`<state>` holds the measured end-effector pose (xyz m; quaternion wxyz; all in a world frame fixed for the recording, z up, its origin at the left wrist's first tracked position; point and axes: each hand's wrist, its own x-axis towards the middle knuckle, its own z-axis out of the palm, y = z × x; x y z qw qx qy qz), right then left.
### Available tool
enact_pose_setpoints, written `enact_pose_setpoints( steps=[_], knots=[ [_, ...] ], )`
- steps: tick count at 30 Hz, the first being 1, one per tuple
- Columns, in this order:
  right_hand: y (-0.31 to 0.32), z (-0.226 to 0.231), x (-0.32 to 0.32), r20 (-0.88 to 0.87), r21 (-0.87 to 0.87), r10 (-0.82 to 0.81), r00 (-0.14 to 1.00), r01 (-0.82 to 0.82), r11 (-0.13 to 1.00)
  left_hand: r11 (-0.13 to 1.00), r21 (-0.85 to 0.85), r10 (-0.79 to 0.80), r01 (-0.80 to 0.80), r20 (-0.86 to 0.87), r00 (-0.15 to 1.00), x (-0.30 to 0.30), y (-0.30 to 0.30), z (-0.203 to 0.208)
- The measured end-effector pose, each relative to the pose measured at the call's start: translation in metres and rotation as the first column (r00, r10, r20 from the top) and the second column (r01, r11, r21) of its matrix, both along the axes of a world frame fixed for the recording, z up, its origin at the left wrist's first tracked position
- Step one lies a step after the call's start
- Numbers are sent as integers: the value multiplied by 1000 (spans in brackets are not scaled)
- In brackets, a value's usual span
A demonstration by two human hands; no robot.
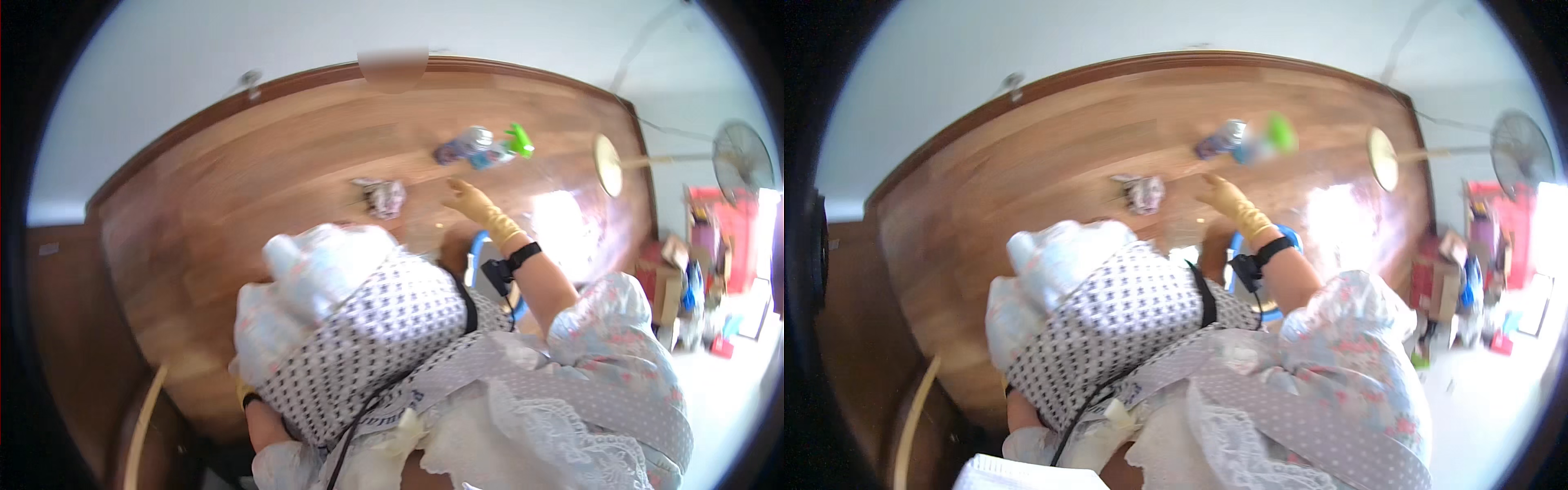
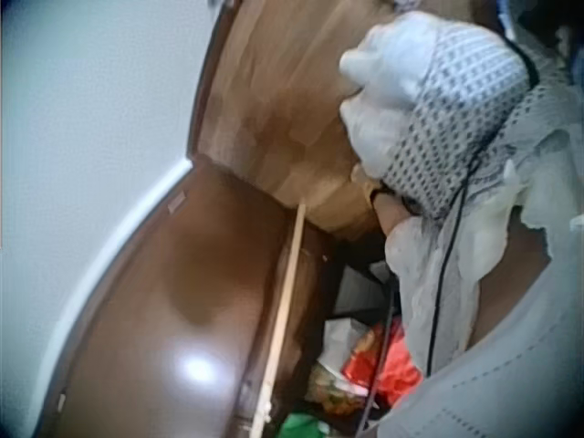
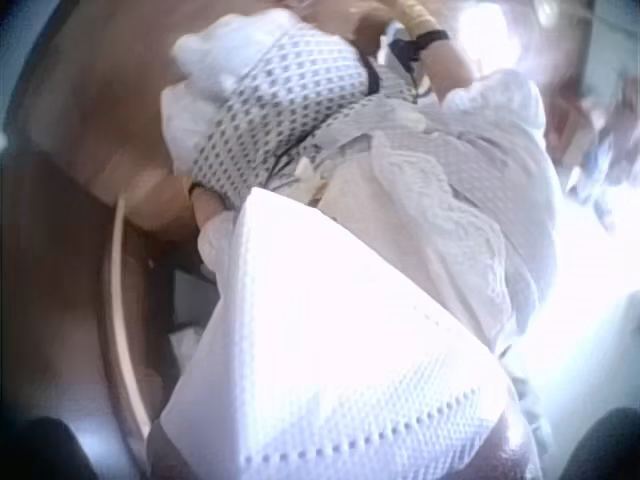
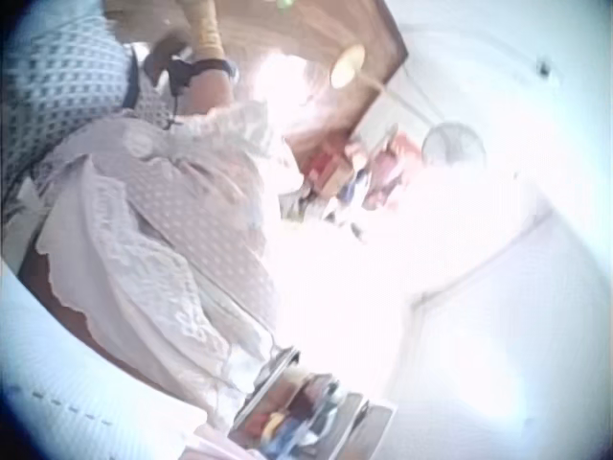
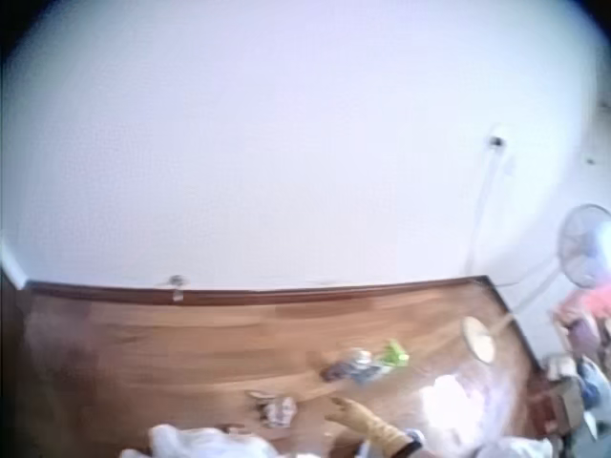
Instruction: Clean the wood floor using spray and a rag.
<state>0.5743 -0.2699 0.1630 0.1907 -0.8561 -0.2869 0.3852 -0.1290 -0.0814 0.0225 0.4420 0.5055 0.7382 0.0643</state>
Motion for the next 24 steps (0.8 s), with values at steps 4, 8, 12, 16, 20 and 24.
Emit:
enact_pose_setpoints(
  steps=[4,8,12,16,20,24],
  knots=[
    [-36,10,-9,81,218,-192,978,171,961,998,-48,49,-49,5,999,1,24,22],
    [-55,17,-2,192,319,-476,858,404,857,995,-66,81,-80,16,997,3,27,35],
    [-63,-15,35,254,534,-811,527,622,572,990,-50,131,-130,10,991,-11,26,60],
    [-60,-23,50,313,404,-834,454,731,550,988,-39,149,-149,-9,989,-32,29,86],
    [-75,-15,50,437,358,-559,705,434,827,989,-53,136,-138,-36,990,-41,42,106],
    [-154,51,60,307,488,-612,729,431,759,987,-79,133,-138,-62,989,-68,52,133]
  ],
)
